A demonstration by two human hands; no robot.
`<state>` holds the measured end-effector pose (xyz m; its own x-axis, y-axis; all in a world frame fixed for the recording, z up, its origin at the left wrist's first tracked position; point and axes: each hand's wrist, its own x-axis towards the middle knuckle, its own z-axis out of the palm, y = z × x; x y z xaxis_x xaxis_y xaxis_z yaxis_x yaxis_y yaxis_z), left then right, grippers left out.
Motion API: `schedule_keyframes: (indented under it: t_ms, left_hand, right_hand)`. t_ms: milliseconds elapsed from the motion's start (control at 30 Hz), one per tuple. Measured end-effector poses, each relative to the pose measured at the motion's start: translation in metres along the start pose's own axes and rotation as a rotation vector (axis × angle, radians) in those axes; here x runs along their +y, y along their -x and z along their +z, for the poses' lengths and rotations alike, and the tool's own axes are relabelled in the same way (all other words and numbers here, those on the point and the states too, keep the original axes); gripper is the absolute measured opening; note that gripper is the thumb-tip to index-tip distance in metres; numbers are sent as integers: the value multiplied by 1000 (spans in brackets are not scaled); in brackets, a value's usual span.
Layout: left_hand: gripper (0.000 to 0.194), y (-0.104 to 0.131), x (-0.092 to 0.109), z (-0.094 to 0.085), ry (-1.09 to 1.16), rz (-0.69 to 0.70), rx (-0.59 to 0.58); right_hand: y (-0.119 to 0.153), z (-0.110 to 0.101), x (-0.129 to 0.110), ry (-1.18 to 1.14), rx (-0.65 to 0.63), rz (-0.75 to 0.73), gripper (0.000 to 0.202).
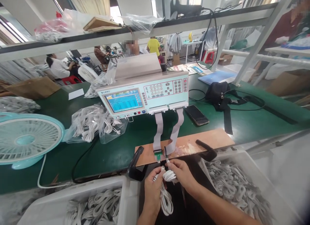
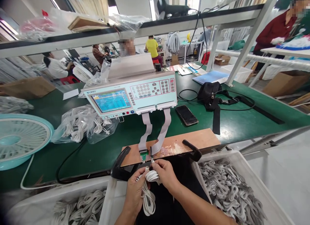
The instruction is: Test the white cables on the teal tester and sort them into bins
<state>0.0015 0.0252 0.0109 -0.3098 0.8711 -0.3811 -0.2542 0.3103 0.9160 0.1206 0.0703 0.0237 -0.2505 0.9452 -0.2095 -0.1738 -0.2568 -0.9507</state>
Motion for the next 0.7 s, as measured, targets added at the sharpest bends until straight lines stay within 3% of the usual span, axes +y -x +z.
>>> schedule_keyframes:
  t_ms: [333, 567, 700]
  left_hand:
    - [36, -5, 11, -7, -160, 25, -125]
    - [34, -7, 28, -11, -389, 51, -379]
    - [31, -10, 26, -11, -362, 237, -255]
  right_hand:
    - [2, 2, -1, -8, 11, -30, 31]
    - [3, 9, -12, -170, 27, 135, 37]
    - [2, 11, -11, -245, 39, 145, 36]
